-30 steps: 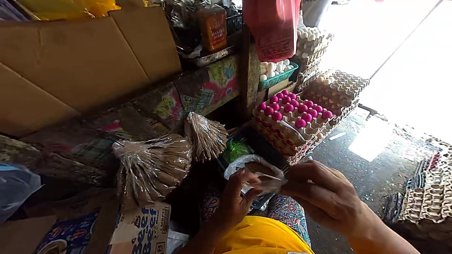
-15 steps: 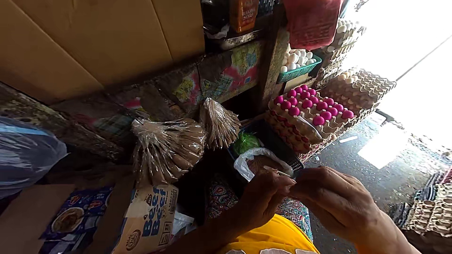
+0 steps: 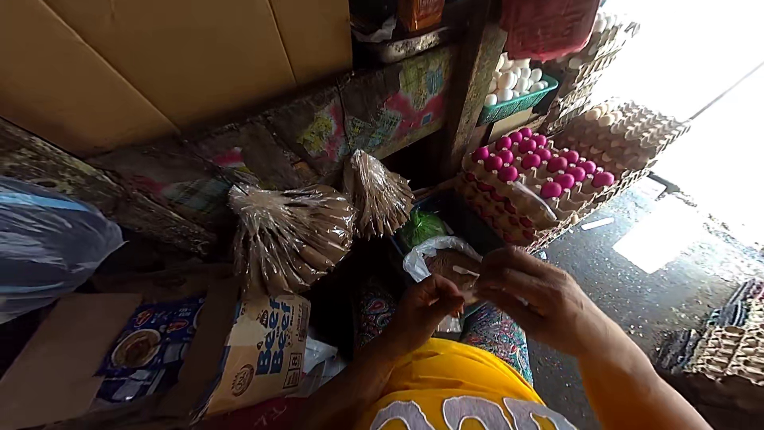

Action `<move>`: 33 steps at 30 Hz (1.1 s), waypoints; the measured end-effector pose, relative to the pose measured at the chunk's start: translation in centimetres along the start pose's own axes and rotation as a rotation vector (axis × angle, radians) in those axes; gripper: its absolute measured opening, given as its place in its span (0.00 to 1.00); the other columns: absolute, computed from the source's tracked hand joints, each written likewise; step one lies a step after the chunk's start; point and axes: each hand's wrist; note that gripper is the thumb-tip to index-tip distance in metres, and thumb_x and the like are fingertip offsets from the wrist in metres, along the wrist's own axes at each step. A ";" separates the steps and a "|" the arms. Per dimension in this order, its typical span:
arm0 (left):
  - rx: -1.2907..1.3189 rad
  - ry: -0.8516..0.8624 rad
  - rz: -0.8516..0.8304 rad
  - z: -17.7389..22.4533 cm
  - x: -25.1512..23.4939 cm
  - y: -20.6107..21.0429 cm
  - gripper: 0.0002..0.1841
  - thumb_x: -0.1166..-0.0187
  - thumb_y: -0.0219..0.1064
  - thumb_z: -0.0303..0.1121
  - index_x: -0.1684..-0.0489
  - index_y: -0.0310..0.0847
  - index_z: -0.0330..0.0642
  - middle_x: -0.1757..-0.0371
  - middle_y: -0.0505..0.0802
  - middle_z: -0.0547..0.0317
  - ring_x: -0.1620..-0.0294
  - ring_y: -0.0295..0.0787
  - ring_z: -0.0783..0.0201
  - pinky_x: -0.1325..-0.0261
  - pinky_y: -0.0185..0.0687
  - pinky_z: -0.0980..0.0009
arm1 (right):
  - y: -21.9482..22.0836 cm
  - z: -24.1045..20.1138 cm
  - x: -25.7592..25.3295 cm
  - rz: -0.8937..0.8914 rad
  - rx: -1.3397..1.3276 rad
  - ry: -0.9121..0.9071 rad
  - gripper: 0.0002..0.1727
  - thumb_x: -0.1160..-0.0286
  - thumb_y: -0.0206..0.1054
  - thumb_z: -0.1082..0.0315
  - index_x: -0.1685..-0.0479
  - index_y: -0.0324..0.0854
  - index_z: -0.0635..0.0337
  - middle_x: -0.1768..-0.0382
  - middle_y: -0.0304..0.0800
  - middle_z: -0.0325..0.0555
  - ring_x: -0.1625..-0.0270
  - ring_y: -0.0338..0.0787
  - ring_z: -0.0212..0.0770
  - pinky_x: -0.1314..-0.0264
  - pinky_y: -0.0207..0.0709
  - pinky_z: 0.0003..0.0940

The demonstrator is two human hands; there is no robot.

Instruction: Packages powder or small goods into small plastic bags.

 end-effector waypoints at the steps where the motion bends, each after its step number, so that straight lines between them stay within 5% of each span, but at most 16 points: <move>1: -0.067 0.014 0.011 -0.1 -0.1 0.0 0.04 0.15 0.62 0.27 0.56 0.82 0.38 0.63 0.90 0.73 0.61 0.88 0.79 0.52 0.87 0.76 | 0.2 0.3 0.1 0.002 0.008 0.017 0.12 0.13 0.62 0.62 0.57 0.89 0.57 0.53 0.90 0.44 0.46 0.88 0.31 0.43 0.82 0.24; 7: -0.293 0.032 0.124 -3.1 -0.2 -0.7 0.09 0.15 0.61 0.25 0.59 0.86 0.30 0.68 0.90 0.67 0.67 0.84 0.82 0.57 0.83 0.82 | 1.9 2.2 1.3 0.106 0.059 0.128 0.10 0.19 0.64 0.65 0.61 0.89 0.59 0.50 0.87 0.45 0.46 0.87 0.31 0.45 0.83 0.24; 10: -0.453 0.025 0.190 -5.4 0.3 -2.1 0.09 0.16 0.64 0.25 0.53 0.89 0.28 0.61 0.94 0.56 0.61 0.90 0.75 0.49 0.88 0.75 | 2.8 5.9 3.1 0.104 0.154 0.346 0.10 0.19 0.65 0.68 0.50 0.88 0.62 0.42 0.87 0.55 0.44 0.90 0.49 0.47 0.87 0.48; 12: -0.545 0.012 0.215 -6.5 0.7 -3.1 0.10 0.15 0.64 0.27 0.48 0.89 0.30 0.57 0.95 0.53 0.58 0.93 0.70 0.45 0.90 0.69 | 3.9 8.9 4.9 -0.079 0.213 0.566 0.09 0.18 0.66 0.71 0.47 0.88 0.63 0.41 0.88 0.61 0.41 0.89 0.64 0.45 0.82 0.68; 14: -0.626 0.015 0.239 -7.4 1.2 -3.9 0.10 0.16 0.65 0.28 0.49 0.89 0.32 0.57 0.95 0.53 0.57 0.93 0.68 0.45 0.90 0.67 | 5.8 11.5 6.8 -0.316 0.267 0.761 0.09 0.19 0.67 0.70 0.49 0.91 0.63 0.43 0.89 0.63 0.38 0.87 0.70 0.43 0.78 0.75; 17: -0.728 0.030 0.249 -7.8 1.4 -5.0 0.08 0.17 0.66 0.28 0.52 0.90 0.34 0.54 0.94 0.53 0.52 0.92 0.68 0.41 0.87 0.68 | 8.9 14.0 9.0 -0.488 0.353 0.919 0.12 0.17 0.67 0.66 0.47 0.91 0.63 0.42 0.89 0.64 0.34 0.84 0.70 0.39 0.75 0.73; 27: -0.960 0.031 0.330 -3.7 2.2 -8.8 0.08 0.17 0.67 0.29 0.51 0.91 0.37 0.54 0.92 0.55 0.51 0.90 0.70 0.42 0.86 0.73 | 11.9 17.8 9.2 -0.513 0.442 1.014 0.13 0.30 0.76 0.64 0.58 0.91 0.68 0.42 0.85 0.69 0.32 0.80 0.71 0.38 0.72 0.70; 33: -1.181 0.004 0.213 -5.6 2.9 -10.7 0.07 0.19 0.69 0.29 0.56 0.94 0.39 0.50 0.94 0.50 0.42 0.90 0.55 0.30 0.79 0.52 | 11.5 18.3 8.5 -0.605 0.433 1.042 0.13 0.29 0.74 0.67 0.52 0.89 0.68 0.37 0.83 0.69 0.27 0.78 0.70 0.33 0.68 0.71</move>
Point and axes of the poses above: each hand's wrist, its own x-axis away from the middle knuckle, its own y-axis out of the palm, z = x × y
